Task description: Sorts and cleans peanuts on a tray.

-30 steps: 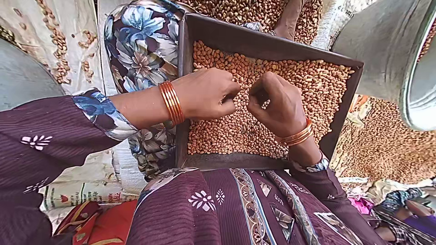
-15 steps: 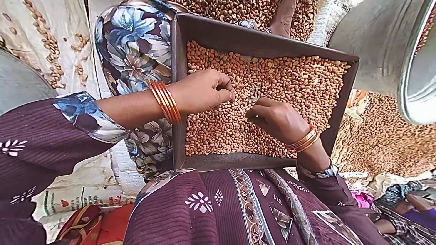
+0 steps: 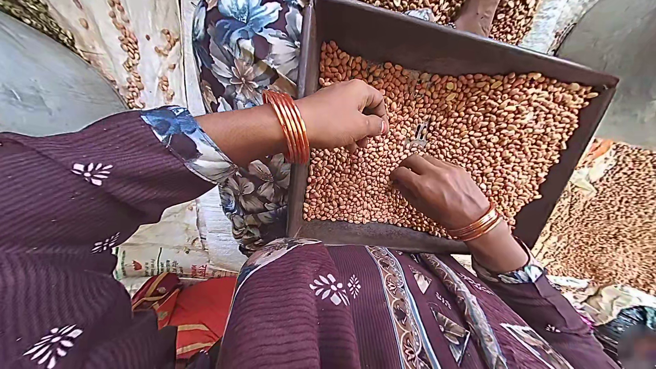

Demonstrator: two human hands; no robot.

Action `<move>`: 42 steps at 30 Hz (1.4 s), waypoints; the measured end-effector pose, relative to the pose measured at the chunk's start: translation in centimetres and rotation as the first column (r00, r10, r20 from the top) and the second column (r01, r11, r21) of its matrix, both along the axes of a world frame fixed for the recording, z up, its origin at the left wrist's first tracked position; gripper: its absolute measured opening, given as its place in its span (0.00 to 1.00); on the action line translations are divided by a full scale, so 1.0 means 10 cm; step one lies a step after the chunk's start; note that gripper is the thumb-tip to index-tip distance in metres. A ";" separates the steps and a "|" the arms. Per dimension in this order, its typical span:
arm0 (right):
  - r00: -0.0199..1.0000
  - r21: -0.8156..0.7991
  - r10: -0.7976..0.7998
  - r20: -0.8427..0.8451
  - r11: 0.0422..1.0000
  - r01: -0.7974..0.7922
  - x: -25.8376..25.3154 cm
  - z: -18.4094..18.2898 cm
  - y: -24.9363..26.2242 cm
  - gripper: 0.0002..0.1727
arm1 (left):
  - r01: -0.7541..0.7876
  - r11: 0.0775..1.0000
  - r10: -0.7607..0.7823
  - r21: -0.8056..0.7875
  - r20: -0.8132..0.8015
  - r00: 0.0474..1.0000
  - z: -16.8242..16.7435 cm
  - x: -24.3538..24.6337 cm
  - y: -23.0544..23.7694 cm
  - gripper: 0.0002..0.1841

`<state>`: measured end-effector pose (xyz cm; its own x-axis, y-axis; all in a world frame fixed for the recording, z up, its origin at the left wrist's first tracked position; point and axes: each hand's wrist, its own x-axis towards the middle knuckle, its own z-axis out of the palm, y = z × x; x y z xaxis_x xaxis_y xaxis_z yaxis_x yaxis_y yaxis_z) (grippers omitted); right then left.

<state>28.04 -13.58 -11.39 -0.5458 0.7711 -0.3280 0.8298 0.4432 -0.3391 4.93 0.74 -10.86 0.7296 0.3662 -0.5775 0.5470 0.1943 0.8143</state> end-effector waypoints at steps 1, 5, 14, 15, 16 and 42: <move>1.000 -0.004 -0.008 -0.005 1.000 0.008 0.00 -0.01 0.00 0.09 | 0.006 1.000 -0.006 0.006 -0.005 1.000 0.00 0.00 0.00 0.10; 1.000 -0.040 -0.024 0.001 0.999 0.024 -0.02 -0.01 0.04 0.07 | 0.053 0.998 -0.053 0.017 -0.021 0.998 -0.01 0.00 0.00 0.12; 0.910 0.170 -0.047 -0.413 0.977 0.127 -0.57 0.28 0.21 0.07 | 0.109 0.986 -0.119 -0.129 -0.071 0.990 0.06 0.00 0.02 0.23; 0.899 0.121 -0.012 -0.437 0.990 0.072 -0.66 0.22 0.19 0.07 | 0.133 0.986 -0.141 -0.099 -0.081 0.987 0.07 0.00 0.04 0.20; 0.887 0.064 0.024 -0.460 0.998 0.006 -0.75 0.13 0.17 0.07 | 0.146 0.987 -0.151 -0.064 -0.088 0.985 0.08 0.00 0.06 0.17; 0.787 0.283 -0.581 0.206 0.805 0.521 0.23 0.38 0.73 0.15 | -0.021 0.987 0.015 -0.157 -0.039 0.999 0.21 -0.12 0.34 0.18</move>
